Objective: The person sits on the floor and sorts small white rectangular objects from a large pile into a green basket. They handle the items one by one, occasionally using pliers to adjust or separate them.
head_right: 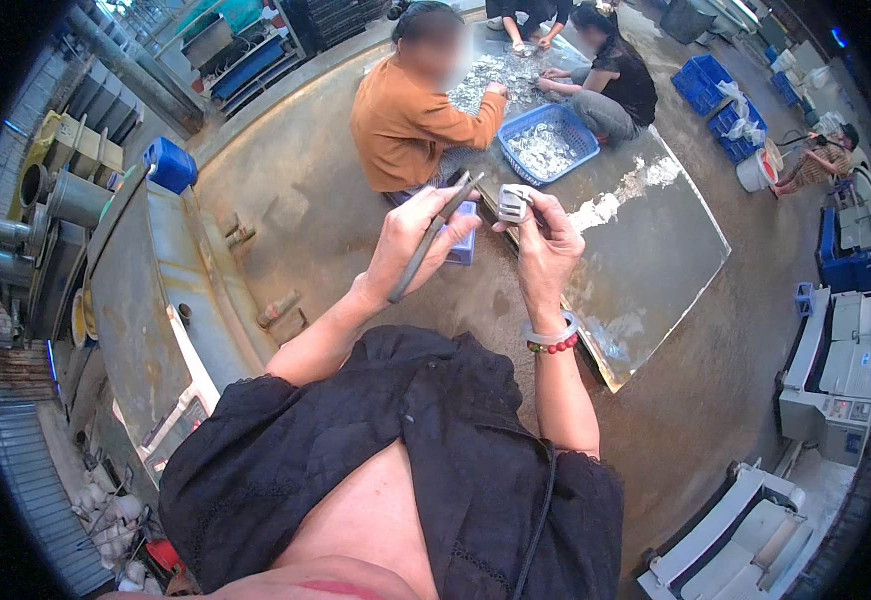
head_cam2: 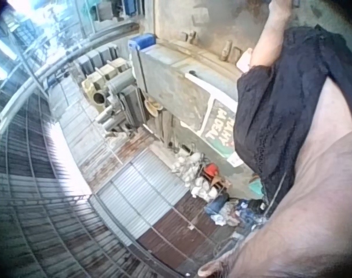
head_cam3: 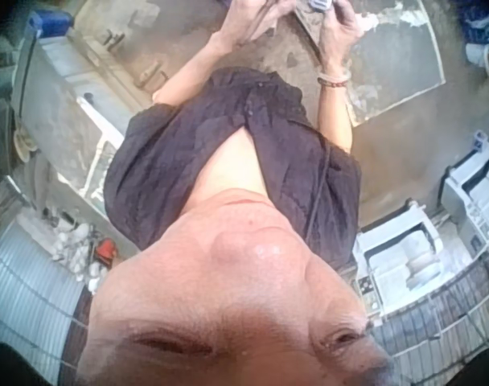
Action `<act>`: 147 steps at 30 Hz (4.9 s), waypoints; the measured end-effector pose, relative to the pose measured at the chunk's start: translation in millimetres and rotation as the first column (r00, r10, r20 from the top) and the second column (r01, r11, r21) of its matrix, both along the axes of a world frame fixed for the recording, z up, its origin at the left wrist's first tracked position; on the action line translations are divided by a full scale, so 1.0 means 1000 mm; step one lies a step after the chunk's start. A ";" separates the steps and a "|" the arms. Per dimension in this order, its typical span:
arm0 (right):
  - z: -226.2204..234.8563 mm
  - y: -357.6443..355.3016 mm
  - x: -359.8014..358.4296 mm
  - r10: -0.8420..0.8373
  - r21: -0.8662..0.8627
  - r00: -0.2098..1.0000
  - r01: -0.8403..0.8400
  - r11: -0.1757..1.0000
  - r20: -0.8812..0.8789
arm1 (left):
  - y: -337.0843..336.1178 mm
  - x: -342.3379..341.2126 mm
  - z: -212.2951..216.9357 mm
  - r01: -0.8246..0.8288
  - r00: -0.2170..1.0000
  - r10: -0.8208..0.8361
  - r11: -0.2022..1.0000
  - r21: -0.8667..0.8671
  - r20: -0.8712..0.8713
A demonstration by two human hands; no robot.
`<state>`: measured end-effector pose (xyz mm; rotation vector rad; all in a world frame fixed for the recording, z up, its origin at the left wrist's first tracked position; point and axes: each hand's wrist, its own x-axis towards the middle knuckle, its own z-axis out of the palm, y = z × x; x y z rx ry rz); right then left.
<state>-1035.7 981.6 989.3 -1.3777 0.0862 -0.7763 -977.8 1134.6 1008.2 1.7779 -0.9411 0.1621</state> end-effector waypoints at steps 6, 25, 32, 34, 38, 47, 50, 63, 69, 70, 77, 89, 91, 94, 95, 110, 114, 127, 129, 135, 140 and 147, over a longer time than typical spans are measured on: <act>0.013 0.010 -0.010 -0.100 -0.318 0.994 0.079 0.945 -0.049 | -0.001 -0.004 0.025 0.021 0.988 -0.028 0.999 0.048 0.150; 0.034 -0.022 -0.034 0.653 0.509 0.757 -0.556 0.657 -0.016 | 0.000 0.016 0.019 0.207 0.929 -0.222 0.975 0.080 0.295; 0.000 -0.023 -0.019 0.584 0.582 0.810 -0.453 0.675 -0.047 | -0.007 0.019 0.015 0.224 0.936 -0.241 0.970 0.096 0.256; 0.005 -0.023 -0.018 0.500 0.612 0.865 -0.374 0.697 -0.040 | -0.009 0.019 0.016 0.217 0.973 -0.217 0.976 0.012 0.072; 0.009 -0.025 -0.013 0.399 0.611 0.917 -0.303 0.732 -0.023 | -0.004 0.005 0.014 0.154 0.984 -0.153 0.988 0.009 -0.088; -0.004 -0.018 -0.007 0.431 0.650 0.884 -0.438 0.621 0.184 | 0.005 -0.009 0.010 0.001 0.991 -0.033 0.970 0.242 0.127; -0.005 -0.015 -0.006 0.430 0.650 0.885 -0.434 0.623 0.179 | 0.006 -0.009 0.013 -0.016 0.989 -0.022 0.968 0.249 0.149; 0.003 -0.009 -0.003 0.477 0.597 0.853 -0.500 0.627 0.214 | 0.003 -0.004 0.012 0.006 0.980 -0.052 0.973 0.229 0.194; 0.017 -0.006 -0.006 0.527 0.520 0.834 -0.528 0.672 0.165 | 0.001 -0.007 0.013 0.022 0.977 -0.062 0.981 0.193 0.205; 0.021 -0.005 -0.007 0.522 0.504 0.841 -0.515 0.693 0.142 | 0.001 -0.007 0.014 0.028 0.977 -0.069 0.980 0.198 0.203; 0.034 -0.022 -0.009 0.549 0.180 0.822 -0.523 0.833 -0.153 | 0.003 -0.009 0.011 0.077 0.983 -0.106 0.979 0.189 0.147; 0.056 -0.041 -0.016 0.348 -0.617 0.728 -0.686 0.386 -0.591 | 0.016 -0.012 -0.002 0.272 0.952 -0.304 0.889 0.369 0.030; 0.053 -0.039 -0.018 0.400 -0.405 0.714 -0.672 0.620 -0.574 | 0.013 -0.013 -0.004 0.289 0.952 -0.306 0.913 0.287 0.016; 0.045 -0.036 -0.016 0.623 0.129 0.697 -0.623 0.771 -0.356 | 0.011 -0.017 -0.001 0.206 0.978 -0.211 0.950 0.236 -0.003; 0.038 -0.035 -0.015 0.631 0.165 0.725 -0.611 0.774 -0.277 | 0.009 -0.017 -0.001 0.185 0.981 -0.193 0.966 0.182 0.028; 0.020 -0.017 -0.018 0.603 0.292 0.797 -0.570 0.768 -0.029 | 0.017 -0.024 0.008 0.155 0.985 -0.166 0.976 0.154 0.057; 0.021 -0.017 -0.020 0.628 0.227 0.773 -0.599 0.768 -0.086 | 0.017 -0.023 0.008 0.194 0.979 -0.199 0.974 0.118 0.037; 0.042 -0.002 -0.021 0.664 0.167 0.731 -0.643 0.747 -0.154 | 0.015 -0.030 -0.008 0.280 0.960 -0.280 0.960 0.012 0.004; 0.046 -0.002 -0.021 0.654 0.115 0.728 -0.645 0.755 -0.207 | 0.015 -0.029 -0.006 0.269 0.961 -0.270 0.963 0.026 0.058; 0.055 -0.022 -0.021 0.650 -0.098 0.633 -0.744 0.661 -0.419 | 0.020 -0.016 0.000 0.398 0.916 -0.398 0.917 0.021 0.038; 0.061 -0.018 -0.019 0.555 -0.378 0.702 -0.710 0.594 -0.446 | 0.018 -0.017 -0.001 0.420 0.907 -0.419 0.908 0.001 -0.025; 0.064 -0.006 -0.022 0.402 -0.335 0.843 -0.518 0.787 -0.358 | 0.018 -0.019 0.012 0.442 0.874 -0.440 0.896 -0.035 -0.206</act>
